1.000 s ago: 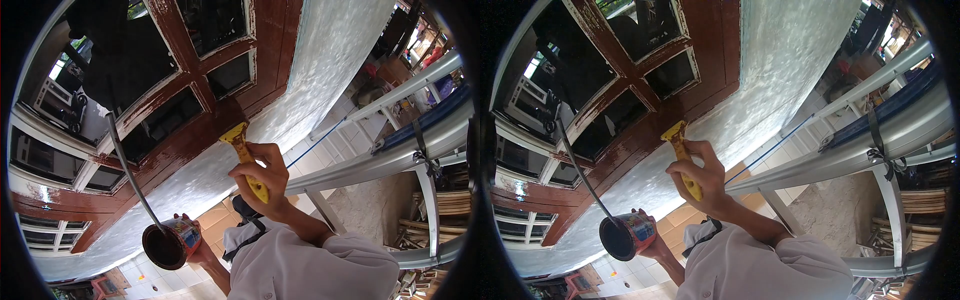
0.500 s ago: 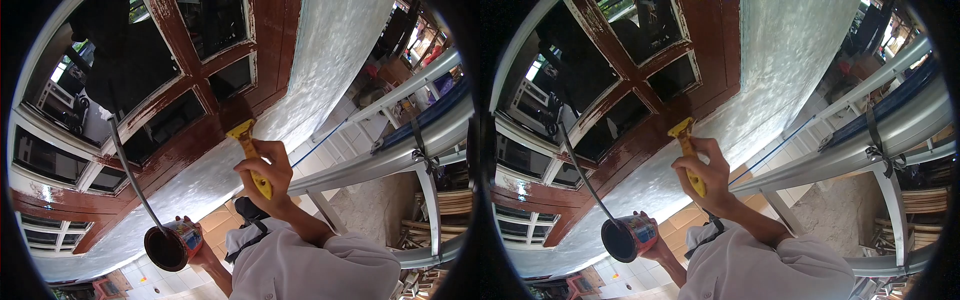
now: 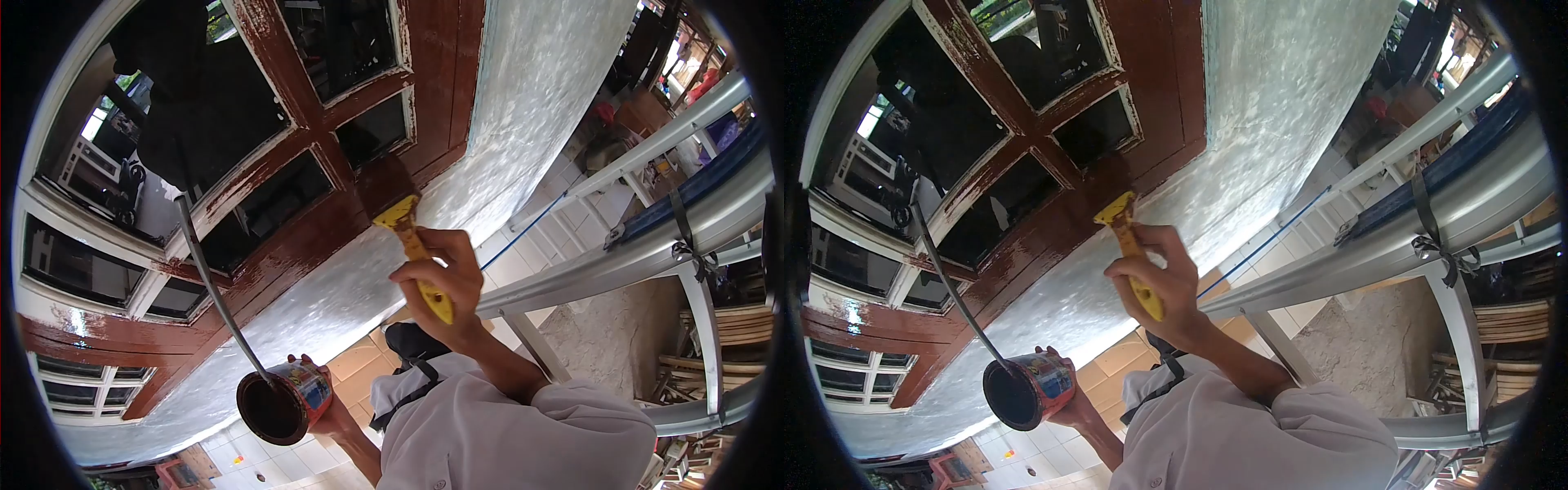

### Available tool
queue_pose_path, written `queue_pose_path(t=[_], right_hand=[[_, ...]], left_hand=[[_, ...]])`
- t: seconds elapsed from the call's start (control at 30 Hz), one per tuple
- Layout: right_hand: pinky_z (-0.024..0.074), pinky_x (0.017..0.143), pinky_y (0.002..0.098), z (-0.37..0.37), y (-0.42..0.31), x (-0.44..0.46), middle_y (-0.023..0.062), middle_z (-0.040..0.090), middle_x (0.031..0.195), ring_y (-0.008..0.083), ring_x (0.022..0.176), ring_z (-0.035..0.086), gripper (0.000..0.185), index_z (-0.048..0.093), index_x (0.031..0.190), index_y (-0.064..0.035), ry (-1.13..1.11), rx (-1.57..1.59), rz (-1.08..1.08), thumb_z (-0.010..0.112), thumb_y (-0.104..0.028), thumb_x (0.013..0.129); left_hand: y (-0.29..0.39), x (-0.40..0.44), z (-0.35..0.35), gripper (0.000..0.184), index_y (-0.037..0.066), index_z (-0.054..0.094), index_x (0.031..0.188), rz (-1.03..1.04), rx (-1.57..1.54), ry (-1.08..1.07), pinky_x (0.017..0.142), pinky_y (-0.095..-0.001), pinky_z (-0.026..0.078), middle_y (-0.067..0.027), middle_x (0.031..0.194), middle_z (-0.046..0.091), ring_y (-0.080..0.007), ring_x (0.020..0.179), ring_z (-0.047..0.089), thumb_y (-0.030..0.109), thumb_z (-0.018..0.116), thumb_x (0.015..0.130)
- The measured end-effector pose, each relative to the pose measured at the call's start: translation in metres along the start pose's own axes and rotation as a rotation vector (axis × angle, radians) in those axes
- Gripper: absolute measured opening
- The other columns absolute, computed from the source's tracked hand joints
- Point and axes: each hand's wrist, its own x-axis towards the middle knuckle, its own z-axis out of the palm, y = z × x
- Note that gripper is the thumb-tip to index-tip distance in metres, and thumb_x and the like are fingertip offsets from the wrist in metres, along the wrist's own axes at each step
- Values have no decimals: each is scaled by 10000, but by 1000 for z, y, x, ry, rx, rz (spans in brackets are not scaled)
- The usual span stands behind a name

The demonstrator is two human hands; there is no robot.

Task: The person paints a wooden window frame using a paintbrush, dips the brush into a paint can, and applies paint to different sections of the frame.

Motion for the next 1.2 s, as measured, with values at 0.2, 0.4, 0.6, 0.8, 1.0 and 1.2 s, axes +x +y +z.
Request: queue_pose_path(t=[0.2,0.4,0.6,0.8,1.0,1.2], right_hand=[[550,856,352,-11,3,-2,164,538,1093,304,1055,608,209,698,793,-89,-114,-12,-28,751,59,656],[543,848,349,-12,7,-3,182,536,1157,311,1072,596,208,688,824,-82,-120,-26,-118,773,16,661],[542,800,351,-17,13,-10,189,504,1229,334,1074,572,239,662,872,-76,-261,-84,-117,776,-49,663],[543,807,356,-22,9,-3,205,502,1263,341,1091,569,193,651,865,-63,-191,-91,-198,746,-71,697],[544,791,346,-13,14,-11,210,509,1266,324,1090,576,200,639,868,-59,-284,-127,-154,736,-98,698],[544,797,331,-35,18,-16,179,555,1174,304,1084,593,216,693,867,-102,-191,-14,-76,759,-19,679]], left_hand=[[0,-2,-1,730,93,329,1445,9,23,11,1021,-528,344,-215,1466,333,-427,1342,324,334,677,851],[-2,-3,3,720,91,332,1444,18,2,45,1008,-514,347,-214,1468,336,-428,1338,334,367,656,862],[-1,-3,-3,721,91,325,1448,27,53,6,1024,-534,345,-219,1466,334,-435,1343,323,380,644,869],[0,-4,-2,695,95,330,1445,23,64,25,1042,-545,347,-224,1468,319,-442,1346,311,364,632,881],[-3,-4,1,678,94,344,1438,-5,7,-17,1043,-546,355,-222,1464,315,-438,1348,303,331,642,878],[-2,-2,0,682,109,335,1444,0,-7,5,1040,-554,352,-214,1471,294,-431,1352,297,323,645,876]])
